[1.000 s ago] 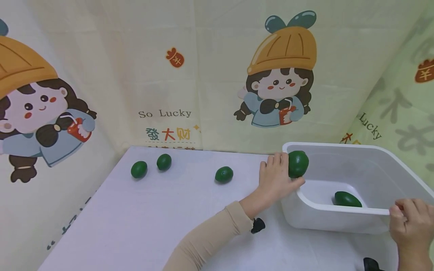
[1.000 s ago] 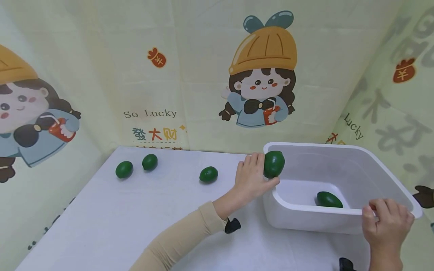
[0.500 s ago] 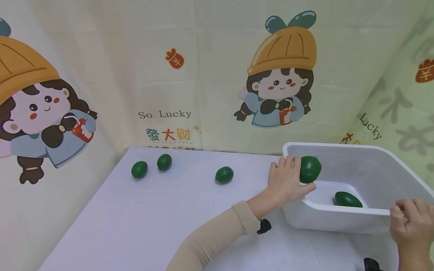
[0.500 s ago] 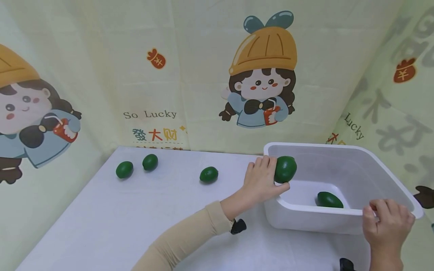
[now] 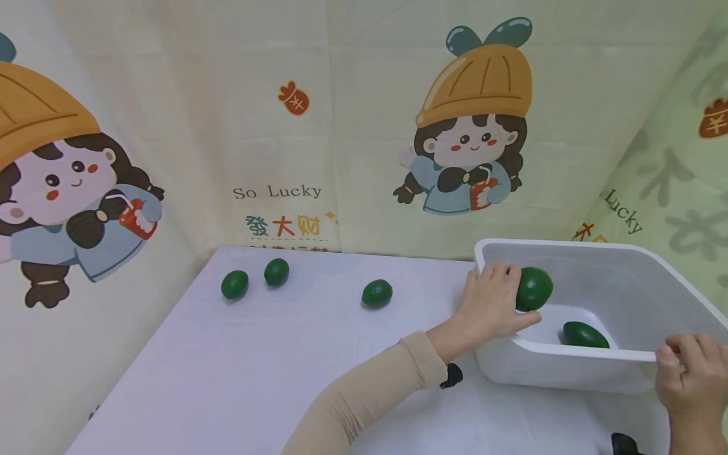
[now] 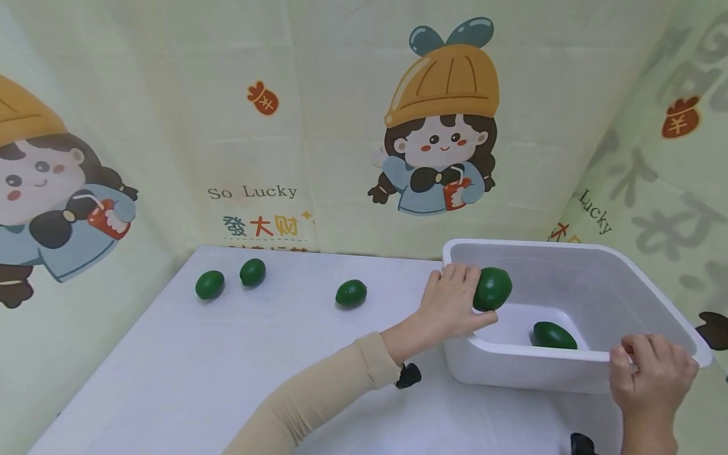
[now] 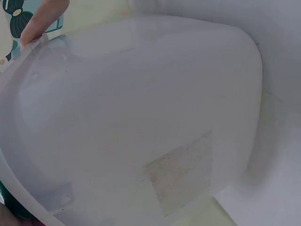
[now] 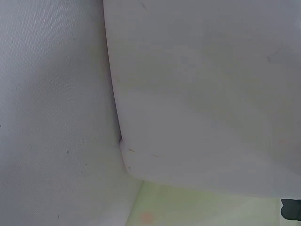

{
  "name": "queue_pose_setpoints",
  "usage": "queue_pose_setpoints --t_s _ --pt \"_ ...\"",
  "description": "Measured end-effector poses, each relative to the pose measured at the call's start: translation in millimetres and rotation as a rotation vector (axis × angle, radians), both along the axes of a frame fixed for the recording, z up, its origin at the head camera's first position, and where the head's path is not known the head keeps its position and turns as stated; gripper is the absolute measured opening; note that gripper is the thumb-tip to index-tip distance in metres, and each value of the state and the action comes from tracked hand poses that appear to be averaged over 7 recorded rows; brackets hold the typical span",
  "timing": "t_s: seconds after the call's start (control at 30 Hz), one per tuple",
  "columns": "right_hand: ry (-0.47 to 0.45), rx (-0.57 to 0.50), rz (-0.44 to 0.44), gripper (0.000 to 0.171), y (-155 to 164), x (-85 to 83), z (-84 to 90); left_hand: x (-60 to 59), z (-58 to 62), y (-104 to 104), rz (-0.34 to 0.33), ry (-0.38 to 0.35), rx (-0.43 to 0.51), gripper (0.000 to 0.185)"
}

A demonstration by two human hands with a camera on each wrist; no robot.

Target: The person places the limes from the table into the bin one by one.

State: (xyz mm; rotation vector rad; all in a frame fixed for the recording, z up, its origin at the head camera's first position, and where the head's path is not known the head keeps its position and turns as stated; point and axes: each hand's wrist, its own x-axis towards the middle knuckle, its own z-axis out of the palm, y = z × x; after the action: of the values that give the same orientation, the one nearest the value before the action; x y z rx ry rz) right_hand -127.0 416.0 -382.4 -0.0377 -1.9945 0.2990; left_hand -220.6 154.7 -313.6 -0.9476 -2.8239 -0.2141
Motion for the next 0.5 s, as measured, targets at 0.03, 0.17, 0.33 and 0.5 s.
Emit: queue_pose_setpoints --t_s 0.03,0.17,0.33,0.5 --pt "0.001 -0.001 0.000 0.051 0.0 -0.1 -0.3 -0.3 0.3 1.1 -0.001 0.001 -0.013 0.066" --pt "0.001 -0.005 -0.002 0.052 0.4 -0.1 -1.3 -1.8 1.6 5.7 -0.009 0.006 -0.059 0.068" --pt "-0.016 -0.007 -0.007 0.053 1.3 0.6 -2.2 -4.1 2.5 9.0 -0.021 0.012 -0.094 0.069" --pt "-0.016 -0.004 -0.004 0.054 1.8 1.0 -3.1 -6.2 2.8 10.5 -0.020 0.014 -0.123 0.070"
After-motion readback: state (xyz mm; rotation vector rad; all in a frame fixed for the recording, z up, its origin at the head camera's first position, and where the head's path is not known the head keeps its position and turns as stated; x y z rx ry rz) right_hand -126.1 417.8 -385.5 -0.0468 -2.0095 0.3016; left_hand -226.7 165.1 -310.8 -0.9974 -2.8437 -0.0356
